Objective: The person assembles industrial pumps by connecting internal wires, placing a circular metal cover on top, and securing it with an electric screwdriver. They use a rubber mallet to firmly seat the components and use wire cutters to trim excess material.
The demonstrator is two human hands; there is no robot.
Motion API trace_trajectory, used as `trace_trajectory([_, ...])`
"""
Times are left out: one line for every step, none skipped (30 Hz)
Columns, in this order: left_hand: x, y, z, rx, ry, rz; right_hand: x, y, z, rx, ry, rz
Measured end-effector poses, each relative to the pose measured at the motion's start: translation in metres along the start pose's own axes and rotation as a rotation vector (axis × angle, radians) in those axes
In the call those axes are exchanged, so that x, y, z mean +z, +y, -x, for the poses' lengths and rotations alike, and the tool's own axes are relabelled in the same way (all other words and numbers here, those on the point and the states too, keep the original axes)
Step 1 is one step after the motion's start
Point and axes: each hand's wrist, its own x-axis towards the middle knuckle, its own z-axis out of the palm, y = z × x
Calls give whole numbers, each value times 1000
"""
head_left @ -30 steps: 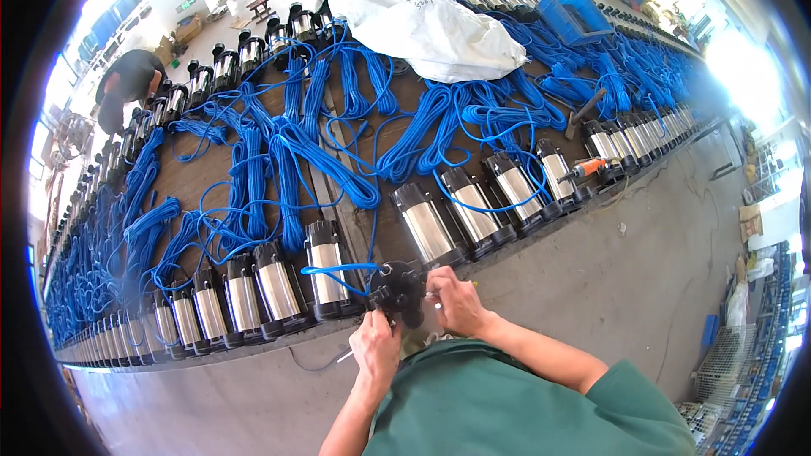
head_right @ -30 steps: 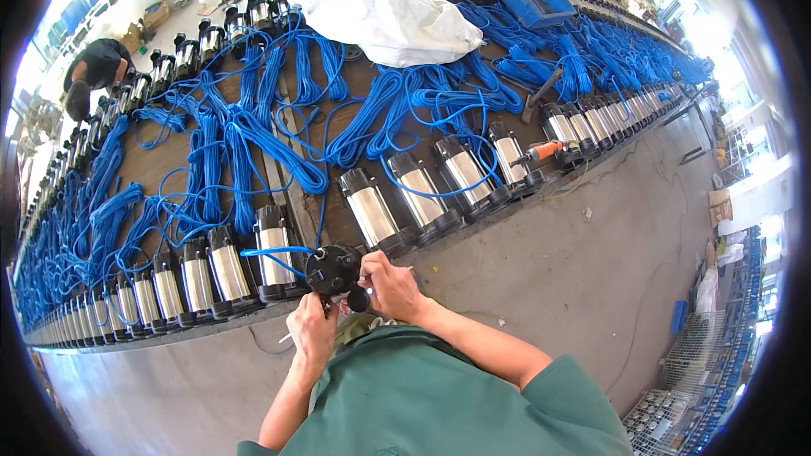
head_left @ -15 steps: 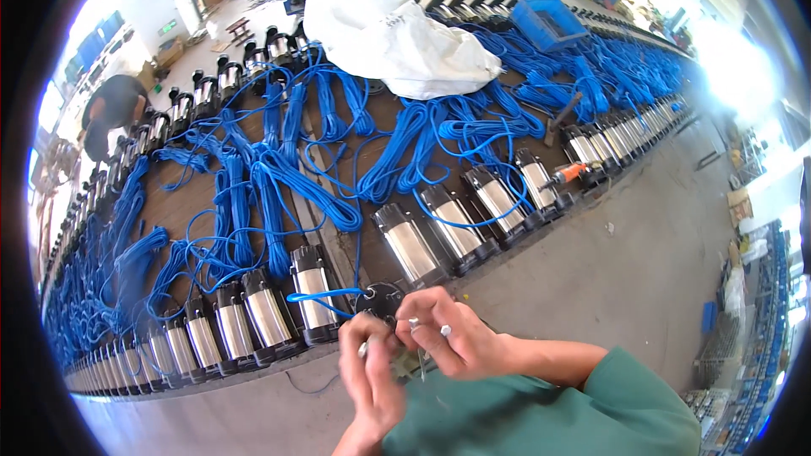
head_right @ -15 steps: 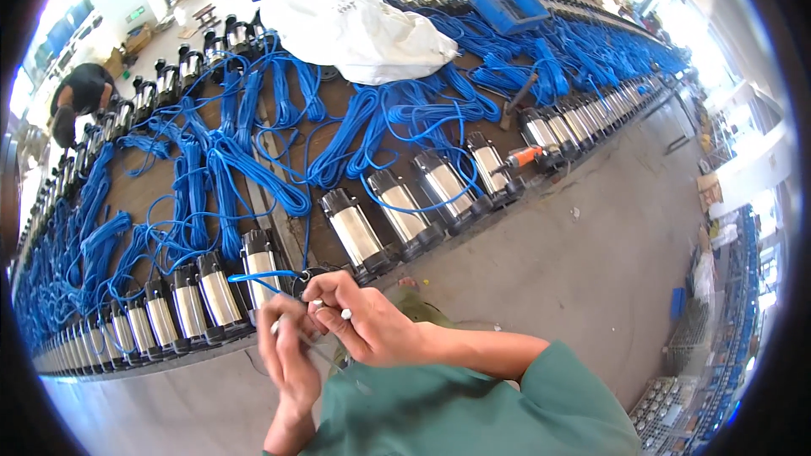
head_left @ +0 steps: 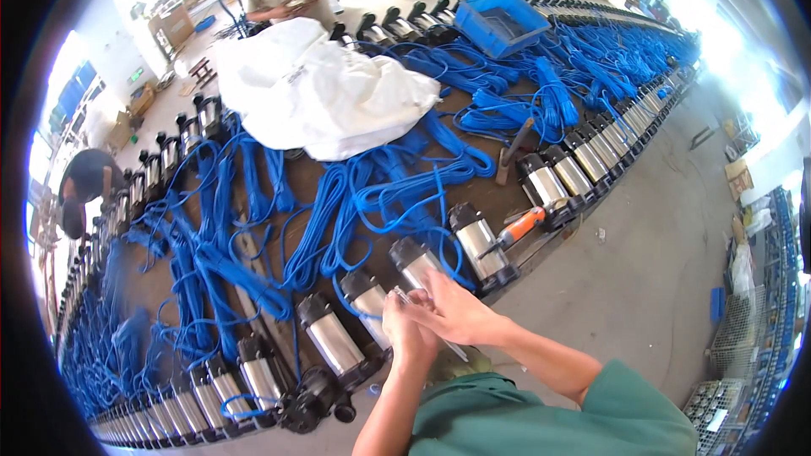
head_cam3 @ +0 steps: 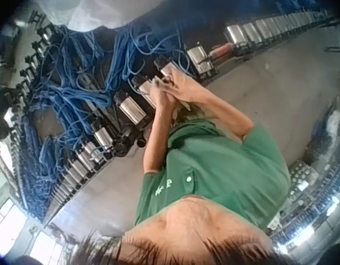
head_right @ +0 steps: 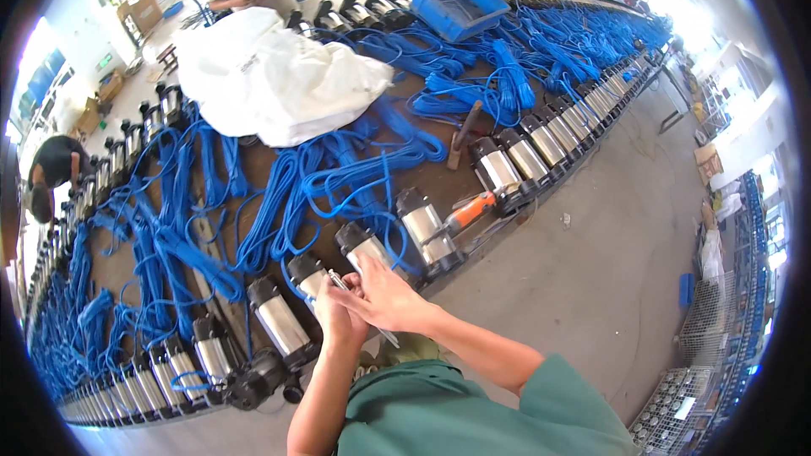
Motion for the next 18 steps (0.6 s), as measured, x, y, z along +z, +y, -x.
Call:
trace_trajectory([11, -8, -18, -43, -59, 66, -26, 10, 3, 130, -144, -210])
trace_trajectory([33, -12, -31, -52, -83, 121, -32, 30, 5, 121, -123, -119])
trace_trajectory([56, -19, -37, -20, -144, 171, -47, 47, 3, 253, -296, -345])
trace_trajectory([85, -23, -38, -60, -144, 140, -50, 69, 4, 242, -230, -395])
trace_trajectory([105, -26, -43, -84, -133, 118, -53, 82, 2, 223, -184, -442])
trace_trajectory([115, -25, -56, -128, -163, 107, -62, 90, 3, 193, -138, -374])
trace_trajectory([125, -23, -66, -99, -193, 92, -77, 84, 7, 158, -84, -316])
trace_trajectory([132, -12, -77, -71, -198, 105, -90, 81, 6, 117, -28, -252])
trace_trajectory([138, -1, -86, -42, -203, 118, -100, 86, 2, 107, -49, -256])
trace_trajectory([143, 8, -88, -66, -192, 157, -109, 89, -4, 86, -80, -260])
trace_trajectory([136, 13, -99, -83, -381, 163, -118, 92, -11, 65, -112, -263])
trace_trajectory([138, 13, -104, 67, -301, 102, -126, 98, -21, 102, -165, -284])
trace_trajectory([143, 17, -105, 222, -208, 38, -132, 99, -31, 86, -163, -281])
trace_trajectory([139, 26, -107, 383, -224, -57, -136, 110, -46, 39, -114, -214])
trace_trajectory([130, 36, -99, 537, -154, -156, -136, 124, -64, -11, -69, -148])
trace_trajectory([127, 50, -81, 650, -139, -269, -139, 134, -87, 13, -28, -63])
trace_trajectory([122, 66, -56, 761, -119, -385, -142, 143, -113, 36, 12, 22])
trace_trajectory([120, 81, -26, 868, -128, -467, -144, 157, -140, 1, 19, 97])
